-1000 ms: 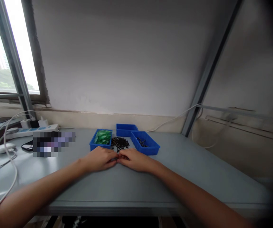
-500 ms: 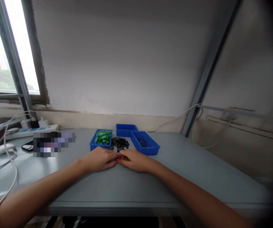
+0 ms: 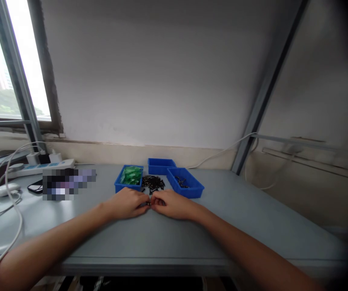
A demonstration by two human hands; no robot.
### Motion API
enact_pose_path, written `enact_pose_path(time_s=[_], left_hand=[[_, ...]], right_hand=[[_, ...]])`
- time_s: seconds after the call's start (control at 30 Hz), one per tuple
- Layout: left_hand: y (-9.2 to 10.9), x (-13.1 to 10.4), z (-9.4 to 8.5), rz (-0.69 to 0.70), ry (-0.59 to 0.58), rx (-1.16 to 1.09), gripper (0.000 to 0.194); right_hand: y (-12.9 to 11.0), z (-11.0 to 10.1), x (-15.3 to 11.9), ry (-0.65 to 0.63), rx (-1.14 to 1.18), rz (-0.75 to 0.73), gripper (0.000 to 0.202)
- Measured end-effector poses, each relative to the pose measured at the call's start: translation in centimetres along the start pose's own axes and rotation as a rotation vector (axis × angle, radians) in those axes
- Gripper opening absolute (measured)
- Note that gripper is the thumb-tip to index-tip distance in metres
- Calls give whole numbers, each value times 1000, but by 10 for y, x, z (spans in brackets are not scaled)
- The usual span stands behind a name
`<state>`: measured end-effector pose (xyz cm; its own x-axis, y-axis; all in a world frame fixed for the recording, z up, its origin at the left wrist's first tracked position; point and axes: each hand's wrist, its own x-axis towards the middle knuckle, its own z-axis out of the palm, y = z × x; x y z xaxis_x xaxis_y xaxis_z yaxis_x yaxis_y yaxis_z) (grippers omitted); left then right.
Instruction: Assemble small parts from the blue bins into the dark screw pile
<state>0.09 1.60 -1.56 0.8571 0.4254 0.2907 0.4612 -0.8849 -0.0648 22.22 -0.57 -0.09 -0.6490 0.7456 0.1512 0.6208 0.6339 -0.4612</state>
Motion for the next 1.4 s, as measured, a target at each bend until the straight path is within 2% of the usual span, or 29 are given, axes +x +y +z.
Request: enact_pose_path(time_s=[0.33, 0.87, 1.13, 1.4], left_hand=[[-2, 0, 2, -23, -14, -1, 12], [-2, -1, 2, 22, 37, 26, 17], [0, -1, -2, 38, 73, 6, 20], [-1, -1, -2, 43, 88, -16, 26]], right_hand=[[3, 2, 0, 2, 14, -54, 11], [11, 5, 1, -8, 3, -25, 6], [7, 2, 3, -66, 139, 37, 11], [6, -1, 2, -189, 352, 119, 13]])
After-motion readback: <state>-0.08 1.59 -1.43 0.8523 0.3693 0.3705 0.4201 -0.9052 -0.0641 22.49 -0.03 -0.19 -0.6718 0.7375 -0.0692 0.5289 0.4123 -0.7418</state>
